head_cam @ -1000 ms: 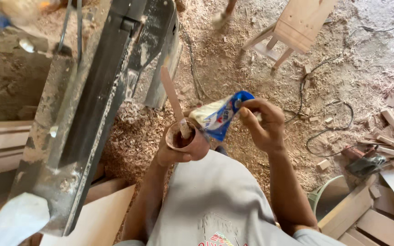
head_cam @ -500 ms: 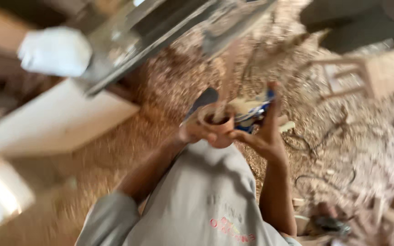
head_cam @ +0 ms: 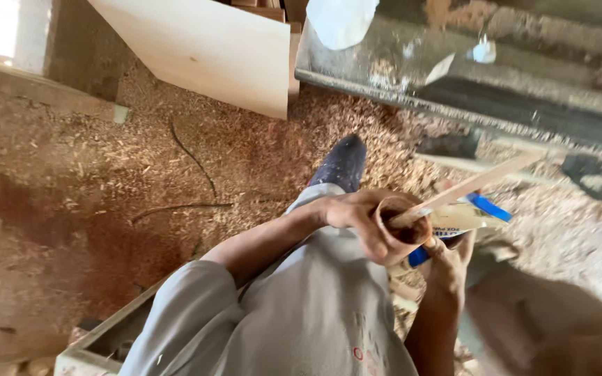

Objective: The person mixes a substance from a bottle and a bag into a small container using a wooden stick.

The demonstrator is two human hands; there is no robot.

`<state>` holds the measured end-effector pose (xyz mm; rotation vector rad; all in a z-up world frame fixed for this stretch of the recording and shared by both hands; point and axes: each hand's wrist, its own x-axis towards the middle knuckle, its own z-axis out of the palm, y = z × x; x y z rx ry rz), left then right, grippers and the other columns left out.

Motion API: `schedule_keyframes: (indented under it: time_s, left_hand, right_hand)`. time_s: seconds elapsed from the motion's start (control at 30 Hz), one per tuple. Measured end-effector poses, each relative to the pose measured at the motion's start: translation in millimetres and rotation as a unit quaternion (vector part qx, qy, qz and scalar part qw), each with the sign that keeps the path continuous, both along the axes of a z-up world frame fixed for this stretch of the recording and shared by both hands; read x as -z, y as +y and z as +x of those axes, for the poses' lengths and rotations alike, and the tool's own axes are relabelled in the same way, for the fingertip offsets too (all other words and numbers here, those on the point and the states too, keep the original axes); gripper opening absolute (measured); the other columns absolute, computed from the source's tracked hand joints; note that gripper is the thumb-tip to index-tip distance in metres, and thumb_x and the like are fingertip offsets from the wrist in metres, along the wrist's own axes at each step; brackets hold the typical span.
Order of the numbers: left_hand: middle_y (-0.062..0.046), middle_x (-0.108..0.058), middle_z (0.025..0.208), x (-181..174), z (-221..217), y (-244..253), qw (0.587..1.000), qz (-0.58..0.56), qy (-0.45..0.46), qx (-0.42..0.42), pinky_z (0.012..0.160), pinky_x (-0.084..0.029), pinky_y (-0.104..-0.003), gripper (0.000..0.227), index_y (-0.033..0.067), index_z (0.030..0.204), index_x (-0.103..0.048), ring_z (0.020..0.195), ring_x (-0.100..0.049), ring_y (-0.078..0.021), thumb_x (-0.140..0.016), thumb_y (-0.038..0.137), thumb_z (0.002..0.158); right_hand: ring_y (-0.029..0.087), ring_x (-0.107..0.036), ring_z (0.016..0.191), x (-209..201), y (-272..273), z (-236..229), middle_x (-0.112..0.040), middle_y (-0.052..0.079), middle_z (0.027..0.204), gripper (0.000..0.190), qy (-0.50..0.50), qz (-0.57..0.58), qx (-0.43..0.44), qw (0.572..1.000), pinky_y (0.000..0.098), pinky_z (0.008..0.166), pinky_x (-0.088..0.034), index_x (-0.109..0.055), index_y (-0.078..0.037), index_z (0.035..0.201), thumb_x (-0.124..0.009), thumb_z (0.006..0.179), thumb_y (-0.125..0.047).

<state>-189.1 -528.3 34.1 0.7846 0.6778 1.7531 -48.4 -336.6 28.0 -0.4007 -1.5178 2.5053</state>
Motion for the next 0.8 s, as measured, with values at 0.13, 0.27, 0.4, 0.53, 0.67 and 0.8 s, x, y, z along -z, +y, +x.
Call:
schedule_keyframes:
  time_s: [0.13,0.27,0.4,0.53,0.67,0.8]
  left_hand:
    - [-0.012,-0.061,0.127,-1.5,-35.0,-11.6,0.994,0.037,0.092,-0.037,0.104,-0.053,-0.039,0.066,0.0009,0.135,-0.061,0.116,-0.063,-0.0264,-0.085,0.019,0.076]
    - [-0.01,-0.07,0.113,2.1,-84.4,-18.0,0.991,0.031,0.101,-0.076,0.086,-0.062,-0.037,0.058,0.0043,0.13,-0.066,0.095,-0.07,-0.0209,-0.085,0.023,0.078]
    - [-0.011,-0.069,0.127,-3.3,-131.5,-23.6,0.961,-0.034,0.129,-0.241,0.108,-0.059,-0.043,0.063,0.0053,0.135,-0.059,0.117,-0.069,-0.0253,-0.088,0.008,0.079]
    - [-0.01,-0.067,0.131,3.0,-163.0,-8.1,0.929,-0.136,0.164,-0.304,0.112,-0.055,-0.044,0.075,0.0069,0.137,-0.057,0.123,-0.067,-0.0258,-0.09,0.007,0.07]
    - [-0.01,-0.067,0.138,18.4,-173.7,17.6,0.895,-0.159,0.196,-0.367,0.118,-0.054,-0.045,0.076,0.0107,0.142,-0.056,0.13,-0.067,-0.0259,-0.089,0.011,0.074]
    - [-0.014,-0.064,0.141,55.2,-184.6,43.5,0.817,-0.236,0.295,-0.436,0.118,-0.051,-0.048,0.078,0.0097,0.141,-0.057,0.131,-0.065,-0.03,-0.096,0.017,0.073]
  right_hand:
    - [0.023,-0.062,0.113,16.5,7.5,-56.8,-0.058,0.015,0.141,0.111,0.006,-0.144,-0.038,0.989,0.0334,0.093,-0.054,-0.028,0.002,0.163,-0.095,0.08,-0.03]
    - [0.016,-0.063,0.087,4.6,13.6,-100.1,-0.066,0.017,0.133,0.103,0.014,-0.358,-0.037,0.933,0.0237,0.061,-0.056,-0.033,0.003,0.16,-0.091,0.083,-0.034]
    - [0.013,-0.058,0.066,-24.7,32.5,-139.8,-0.066,0.012,0.106,0.081,0.015,-0.286,-0.084,0.954,0.0237,0.051,-0.049,-0.039,-0.001,0.136,-0.091,0.082,-0.032]
    - [0.011,-0.062,0.074,-44.2,37.5,-154.4,-0.068,0.011,0.113,0.108,-0.035,-0.114,-0.1,0.988,0.0208,0.056,-0.05,-0.031,0.005,0.161,-0.091,0.075,-0.022]
    - [0.014,-0.063,0.071,-49.5,33.5,-169.0,-0.068,0.011,0.098,0.101,-0.034,-0.153,-0.145,0.977,0.0237,0.054,-0.053,-0.032,0.008,0.162,-0.087,0.08,-0.01]
    - [0.016,-0.062,0.061,-42.5,45.2,-183.9,-0.068,0.015,0.091,0.102,-0.105,-0.18,-0.175,0.962,0.0252,0.046,-0.052,-0.033,0.003,0.157,-0.089,0.077,-0.023]
